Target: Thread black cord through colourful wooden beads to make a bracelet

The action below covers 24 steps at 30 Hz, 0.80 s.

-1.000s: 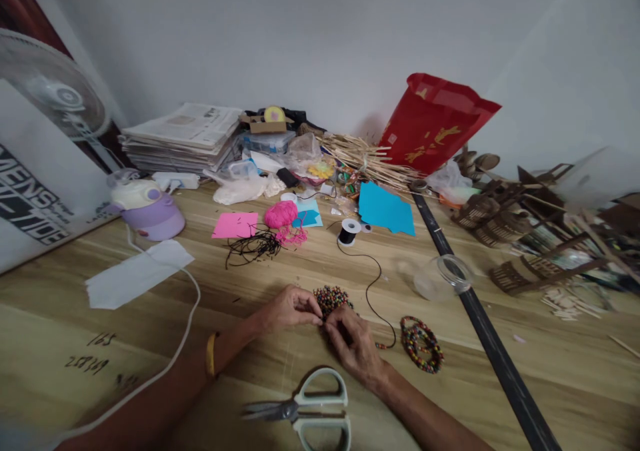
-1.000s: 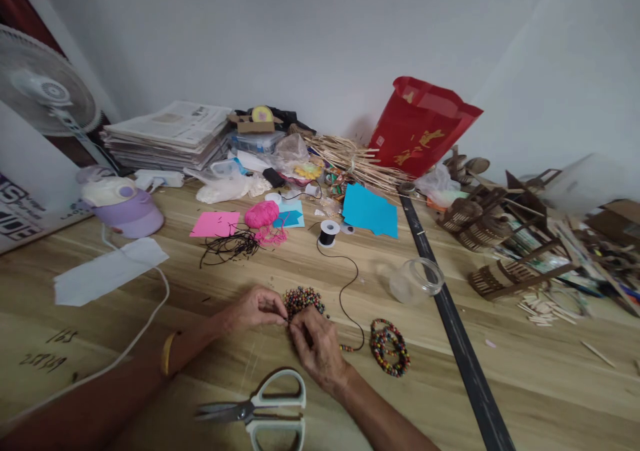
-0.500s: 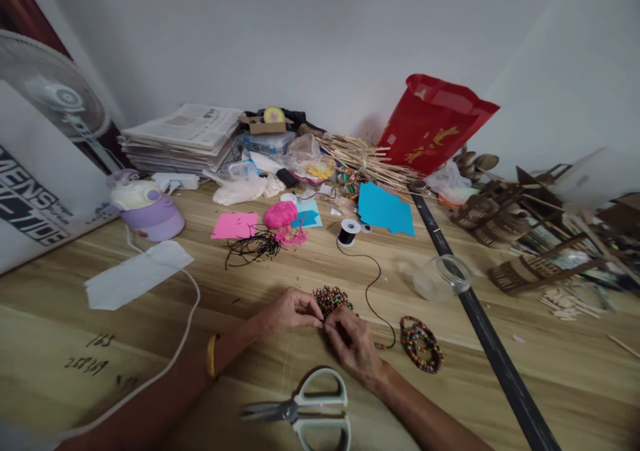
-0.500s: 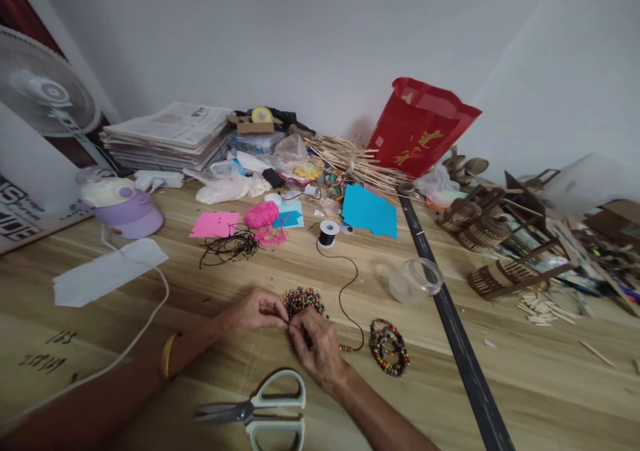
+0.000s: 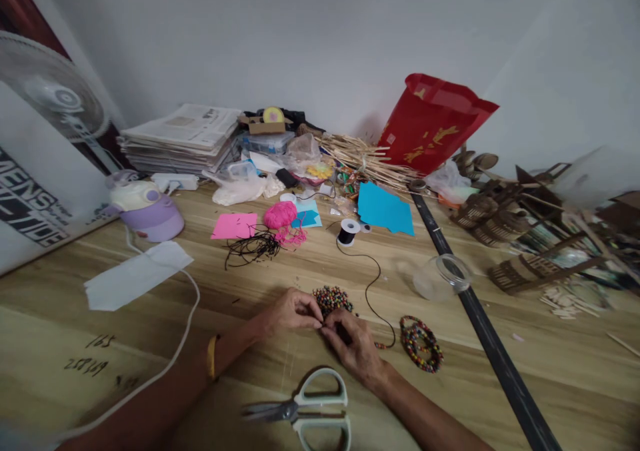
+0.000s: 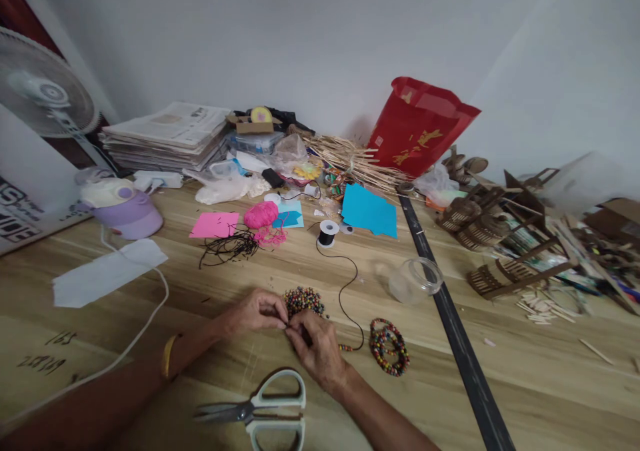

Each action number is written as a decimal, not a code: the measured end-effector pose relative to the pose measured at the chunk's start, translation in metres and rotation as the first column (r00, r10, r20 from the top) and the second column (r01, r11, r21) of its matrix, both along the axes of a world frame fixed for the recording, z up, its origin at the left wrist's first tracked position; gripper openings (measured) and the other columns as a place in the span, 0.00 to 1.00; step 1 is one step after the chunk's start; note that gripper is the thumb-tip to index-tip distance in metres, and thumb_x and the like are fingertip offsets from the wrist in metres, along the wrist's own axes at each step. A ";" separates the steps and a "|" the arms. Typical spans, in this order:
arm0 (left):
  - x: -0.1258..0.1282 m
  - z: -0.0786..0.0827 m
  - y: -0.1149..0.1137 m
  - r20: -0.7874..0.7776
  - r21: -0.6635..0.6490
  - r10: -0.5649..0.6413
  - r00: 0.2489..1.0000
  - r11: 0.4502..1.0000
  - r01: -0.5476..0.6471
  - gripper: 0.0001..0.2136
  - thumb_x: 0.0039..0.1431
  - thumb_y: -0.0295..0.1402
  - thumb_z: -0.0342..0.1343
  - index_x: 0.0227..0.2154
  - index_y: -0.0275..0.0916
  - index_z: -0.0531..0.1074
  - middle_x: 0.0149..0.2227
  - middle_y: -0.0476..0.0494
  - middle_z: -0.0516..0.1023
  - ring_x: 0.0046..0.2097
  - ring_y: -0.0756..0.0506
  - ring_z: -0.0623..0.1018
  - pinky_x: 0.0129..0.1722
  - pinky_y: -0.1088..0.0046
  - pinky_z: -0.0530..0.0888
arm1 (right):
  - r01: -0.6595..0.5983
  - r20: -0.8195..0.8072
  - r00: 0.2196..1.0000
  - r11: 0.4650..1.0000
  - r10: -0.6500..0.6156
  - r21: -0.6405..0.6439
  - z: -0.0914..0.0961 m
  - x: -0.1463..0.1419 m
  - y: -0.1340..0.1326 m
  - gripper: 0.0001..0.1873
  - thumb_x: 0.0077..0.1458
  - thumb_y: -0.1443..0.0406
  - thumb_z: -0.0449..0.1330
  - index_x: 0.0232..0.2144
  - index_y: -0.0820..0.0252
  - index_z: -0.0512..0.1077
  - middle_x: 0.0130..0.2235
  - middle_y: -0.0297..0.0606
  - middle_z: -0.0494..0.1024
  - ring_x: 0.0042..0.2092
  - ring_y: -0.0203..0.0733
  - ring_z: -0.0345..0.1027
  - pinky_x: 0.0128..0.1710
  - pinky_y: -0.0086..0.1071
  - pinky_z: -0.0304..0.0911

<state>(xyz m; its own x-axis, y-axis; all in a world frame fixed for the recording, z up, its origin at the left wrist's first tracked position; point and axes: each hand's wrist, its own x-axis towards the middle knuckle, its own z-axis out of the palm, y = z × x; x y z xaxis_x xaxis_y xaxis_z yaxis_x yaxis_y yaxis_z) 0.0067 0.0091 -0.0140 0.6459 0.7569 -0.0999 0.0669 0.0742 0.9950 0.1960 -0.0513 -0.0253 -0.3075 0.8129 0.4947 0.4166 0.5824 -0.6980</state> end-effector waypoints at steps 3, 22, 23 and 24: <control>0.001 0.000 0.000 0.014 -0.025 -0.003 1.000 1.000 0.003 0.10 0.40 0.33 0.68 0.24 0.31 0.76 0.26 0.45 0.78 0.28 0.51 0.75 0.31 0.78 0.69 | -0.009 0.003 1.000 1.000 0.009 -0.002 -0.002 0.000 -0.001 0.03 0.59 0.67 0.57 0.32 0.58 0.67 0.26 0.33 0.71 0.26 0.34 0.64 0.26 0.25 0.60; -0.005 0.010 0.007 0.079 -0.032 0.019 0.997 0.999 -0.016 0.14 0.41 0.39 0.67 0.21 0.32 0.73 0.23 0.49 0.73 0.27 0.53 0.69 0.30 0.78 0.64 | 0.014 -0.098 0.995 1.000 -0.015 -0.009 0.017 0.003 -0.003 0.08 0.58 0.62 0.52 0.27 0.57 0.60 0.26 0.33 0.63 0.28 0.38 0.57 0.26 0.29 0.53; -0.005 0.011 0.006 0.073 -0.035 0.020 0.997 0.999 -0.018 0.14 0.41 0.39 0.67 0.21 0.32 0.73 0.23 0.49 0.72 0.27 0.53 0.69 0.30 0.78 0.64 | 0.033 -0.132 0.991 0.999 -0.038 -0.034 0.018 0.003 -0.003 0.10 0.59 0.61 0.52 0.26 0.57 0.60 0.26 0.33 0.63 0.28 0.37 0.56 0.26 0.29 0.53; -0.005 0.013 0.006 0.069 -0.038 0.019 0.997 0.999 -0.017 0.14 0.41 0.39 0.67 0.21 0.32 0.73 0.23 0.49 0.72 0.27 0.53 0.69 0.30 0.78 0.64 | 0.051 -0.159 0.986 0.997 -0.060 -0.057 0.019 0.004 -0.002 0.11 0.59 0.60 0.51 0.26 0.57 0.60 0.26 0.33 0.63 0.28 0.37 0.56 0.27 0.29 0.54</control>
<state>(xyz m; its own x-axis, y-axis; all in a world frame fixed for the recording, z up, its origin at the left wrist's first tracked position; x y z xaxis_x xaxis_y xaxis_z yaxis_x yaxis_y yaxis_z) 0.0020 0.0149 -0.0012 0.6385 0.7650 -0.0842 -0.0036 0.1124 0.9937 0.1996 -0.0536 -0.0064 -0.1815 0.8528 0.4897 0.3274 0.5220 -0.7876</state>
